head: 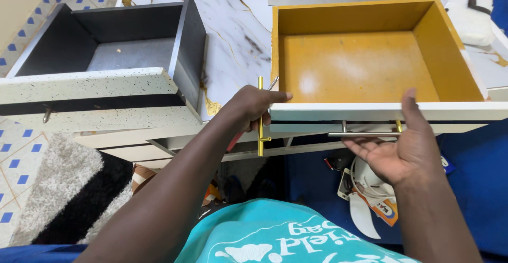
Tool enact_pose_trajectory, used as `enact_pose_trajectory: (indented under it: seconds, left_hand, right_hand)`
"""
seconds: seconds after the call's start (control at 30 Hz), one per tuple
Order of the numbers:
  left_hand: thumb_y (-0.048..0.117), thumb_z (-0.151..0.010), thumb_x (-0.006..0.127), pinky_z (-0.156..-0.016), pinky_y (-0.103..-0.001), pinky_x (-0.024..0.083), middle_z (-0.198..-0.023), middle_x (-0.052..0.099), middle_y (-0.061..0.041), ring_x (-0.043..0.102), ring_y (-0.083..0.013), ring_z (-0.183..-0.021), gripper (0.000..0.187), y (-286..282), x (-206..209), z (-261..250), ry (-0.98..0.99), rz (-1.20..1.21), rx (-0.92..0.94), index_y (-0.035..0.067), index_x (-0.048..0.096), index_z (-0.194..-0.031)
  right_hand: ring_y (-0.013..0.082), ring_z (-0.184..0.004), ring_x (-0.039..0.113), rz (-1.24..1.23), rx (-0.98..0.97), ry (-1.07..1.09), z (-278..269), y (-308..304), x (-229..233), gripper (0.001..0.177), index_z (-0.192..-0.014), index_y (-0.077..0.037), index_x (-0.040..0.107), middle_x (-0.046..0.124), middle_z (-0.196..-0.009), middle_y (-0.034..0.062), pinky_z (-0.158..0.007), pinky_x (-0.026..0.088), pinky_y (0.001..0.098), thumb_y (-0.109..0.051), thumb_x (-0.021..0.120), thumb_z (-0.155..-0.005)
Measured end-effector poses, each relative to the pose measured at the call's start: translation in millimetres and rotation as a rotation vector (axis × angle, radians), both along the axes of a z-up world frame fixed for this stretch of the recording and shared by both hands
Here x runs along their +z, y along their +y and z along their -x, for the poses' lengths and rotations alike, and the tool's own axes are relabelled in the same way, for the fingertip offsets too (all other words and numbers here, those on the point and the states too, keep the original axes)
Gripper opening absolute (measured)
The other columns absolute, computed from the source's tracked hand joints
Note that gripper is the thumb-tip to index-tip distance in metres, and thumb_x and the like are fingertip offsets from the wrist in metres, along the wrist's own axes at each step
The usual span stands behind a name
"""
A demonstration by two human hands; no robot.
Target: The person uses a screwdriver to attach metal handles to the front of two open drawers. They align the handles, insert screws, and tighten them to secure the hardware in place.
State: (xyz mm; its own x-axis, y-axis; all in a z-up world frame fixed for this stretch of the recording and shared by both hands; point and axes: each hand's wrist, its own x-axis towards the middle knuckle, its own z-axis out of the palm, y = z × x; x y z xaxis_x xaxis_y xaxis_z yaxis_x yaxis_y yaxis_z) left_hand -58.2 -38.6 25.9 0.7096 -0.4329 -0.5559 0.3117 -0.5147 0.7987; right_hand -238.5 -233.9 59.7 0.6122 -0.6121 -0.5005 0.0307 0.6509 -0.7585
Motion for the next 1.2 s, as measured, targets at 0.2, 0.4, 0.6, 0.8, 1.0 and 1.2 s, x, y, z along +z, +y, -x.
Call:
enact_pose_trajectory:
  seconds: [0.2,0.4,0.6,0.8,1.0,1.2]
  left_hand:
    - [0.037,-0.087,0.073,-0.037,-0.037,0.028,-0.054,0.060,-0.012,0.039,-0.0151,-0.037,0.042,-4.2,-11.6,-10.6,-0.118,0.008,-0.076,-0.005,0.076,-0.083]
    - [0.030,-0.083,0.076,-0.053,-0.038,0.052,-0.057,0.068,-0.013,0.063,-0.0185,-0.046,0.037,2.6,-12.1,8.7,-0.362,0.013,-0.115,-0.006,0.076,-0.074]
    - [0.036,-0.078,0.076,-0.053,-0.044,0.050,-0.056,0.064,-0.016,0.063,-0.0265,-0.050,0.043,10.2,12.8,25.5,-0.467,-0.025,-0.119,-0.006,0.073,-0.070]
    - [0.037,-0.069,0.078,-0.052,-0.043,0.055,-0.056,0.068,-0.013,0.068,-0.0252,-0.049,0.036,8.8,40.6,48.3,-0.464,0.051,-0.185,0.001,0.074,-0.068]
    - [0.051,-0.072,0.075,-0.060,-0.046,0.057,-0.066,0.073,-0.016,0.071,-0.0302,-0.062,0.046,-9.3,49.2,85.0,-0.485,0.018,-0.598,0.005,0.075,-0.069]
    - [0.059,-0.073,0.073,-0.067,-0.046,0.060,-0.078,0.077,-0.021,0.076,-0.0337,-0.071,0.058,-39.3,19.9,118.6,-0.516,0.053,-0.957,0.001,0.078,-0.076]
  right_hand:
    - [0.0505,-0.139,0.047,-0.023,-0.013,0.015,-15.6,-6.1,-11.4,0.088,-0.149,-0.014,0.038,0.047,-0.149,0.0253,-0.113,0.033,0.0734,-0.044,0.076,-0.076]
    - [0.0422,-0.130,0.056,0.014,-0.012,-0.072,-19.3,-11.0,-21.6,0.064,-0.138,-0.004,0.041,0.052,-0.140,0.0247,-0.109,0.047,0.0642,-0.021,0.065,-0.082]
    - [0.0349,-0.128,0.062,0.023,-0.091,-0.146,6.2,4.8,-18.4,0.053,-0.132,-0.006,0.050,0.059,-0.134,0.0186,-0.106,0.045,0.0599,-0.020,0.065,-0.082]
    - [0.0329,-0.131,0.059,0.110,-0.143,-0.231,48.6,-13.6,-33.0,0.053,-0.136,-0.005,0.050,0.059,-0.138,0.0175,-0.109,0.047,0.0598,-0.024,0.063,-0.088]
    - [0.0340,-0.135,0.053,0.089,-0.203,-0.114,166.1,-54.0,-69.6,0.060,-0.155,-0.008,0.050,0.054,-0.151,0.0171,-0.110,0.043,0.0470,-0.036,0.059,-0.103]
    - [0.0344,-0.129,0.057,0.104,-0.536,0.117,254.0,-58.4,-104.7,0.061,-0.154,-0.007,0.048,0.055,-0.147,0.0181,-0.105,0.047,0.0466,-0.030,0.061,-0.099]
